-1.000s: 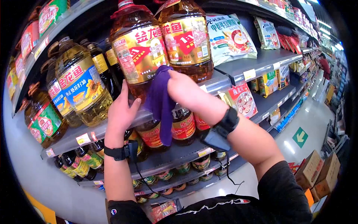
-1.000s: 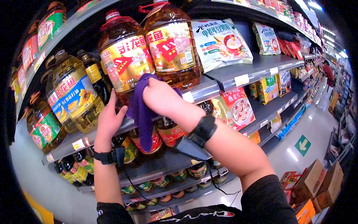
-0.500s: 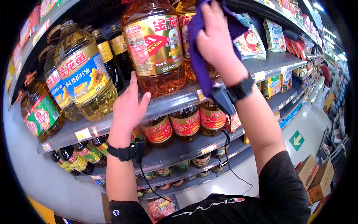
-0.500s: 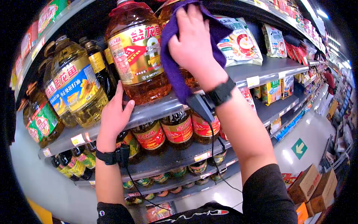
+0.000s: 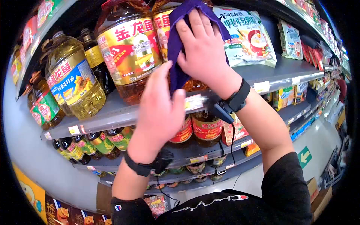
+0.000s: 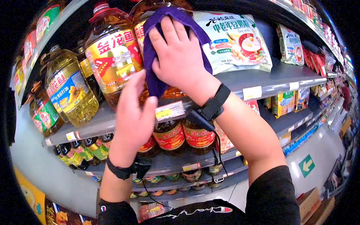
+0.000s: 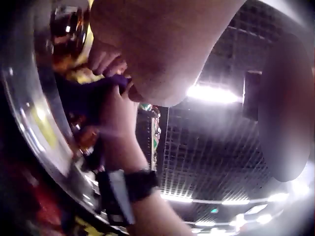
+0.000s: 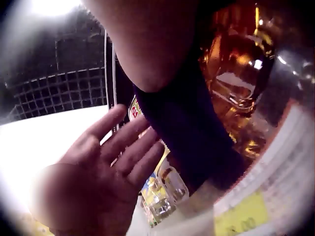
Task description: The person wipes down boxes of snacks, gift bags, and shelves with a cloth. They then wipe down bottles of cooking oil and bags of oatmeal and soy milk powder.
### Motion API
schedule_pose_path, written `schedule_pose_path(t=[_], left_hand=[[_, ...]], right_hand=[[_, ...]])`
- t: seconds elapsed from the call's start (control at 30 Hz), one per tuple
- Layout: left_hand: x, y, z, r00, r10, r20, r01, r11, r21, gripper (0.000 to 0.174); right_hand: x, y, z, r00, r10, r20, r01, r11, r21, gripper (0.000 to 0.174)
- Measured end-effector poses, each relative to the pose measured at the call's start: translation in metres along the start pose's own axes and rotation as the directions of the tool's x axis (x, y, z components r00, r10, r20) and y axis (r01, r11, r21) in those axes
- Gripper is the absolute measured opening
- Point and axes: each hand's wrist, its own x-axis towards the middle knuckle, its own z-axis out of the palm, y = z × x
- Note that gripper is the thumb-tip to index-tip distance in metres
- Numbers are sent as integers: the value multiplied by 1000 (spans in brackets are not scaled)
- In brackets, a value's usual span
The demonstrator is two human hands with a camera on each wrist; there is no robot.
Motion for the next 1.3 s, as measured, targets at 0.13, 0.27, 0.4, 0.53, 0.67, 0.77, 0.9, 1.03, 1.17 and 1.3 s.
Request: schedule_pose_path(t=[0.13,0.27,0.4,0.53,0.67,0.77,0.9,1.03,1.17,1.3], left_hand=[[19,7,39,984,-163,-73,175,961,212,67],[17,13,67,960,-181,-214,226,951,209,65],[15,23,84,966,-143,-215,210,920,330,71],[12,51,96,996,-41,-77,70,905,419,79],[18,51,74,983,-134,-123,123,988,-89,46],[46,8,54,899,-213,-383,200,977,-74,32],[43,-32,66,940,-265,-213,264,964,-34,58],[37,-9,83,916,-328,-229,349,936,56,65],[37,3,84,908,-339,-245,389,900,195,63],[26,21,88,955,-191,-226,271,871,409,66]], right_hand=[[-2,12,-5,998,-54,-10,55,996,71,56],[-3,27,-6,993,-114,37,104,972,212,62],[-10,49,-1,998,-61,4,57,954,295,60],[-22,84,6,999,-8,43,-15,858,513,67],[-38,99,19,853,187,488,-521,349,778,68],[-41,89,15,747,232,623,-632,-41,774,63],[-50,70,3,746,311,588,-636,74,768,52],[-63,52,-7,912,272,308,-411,581,703,59],[-42,55,-4,972,190,140,-236,763,602,63],[12,75,8,969,246,18,-194,716,670,58]])
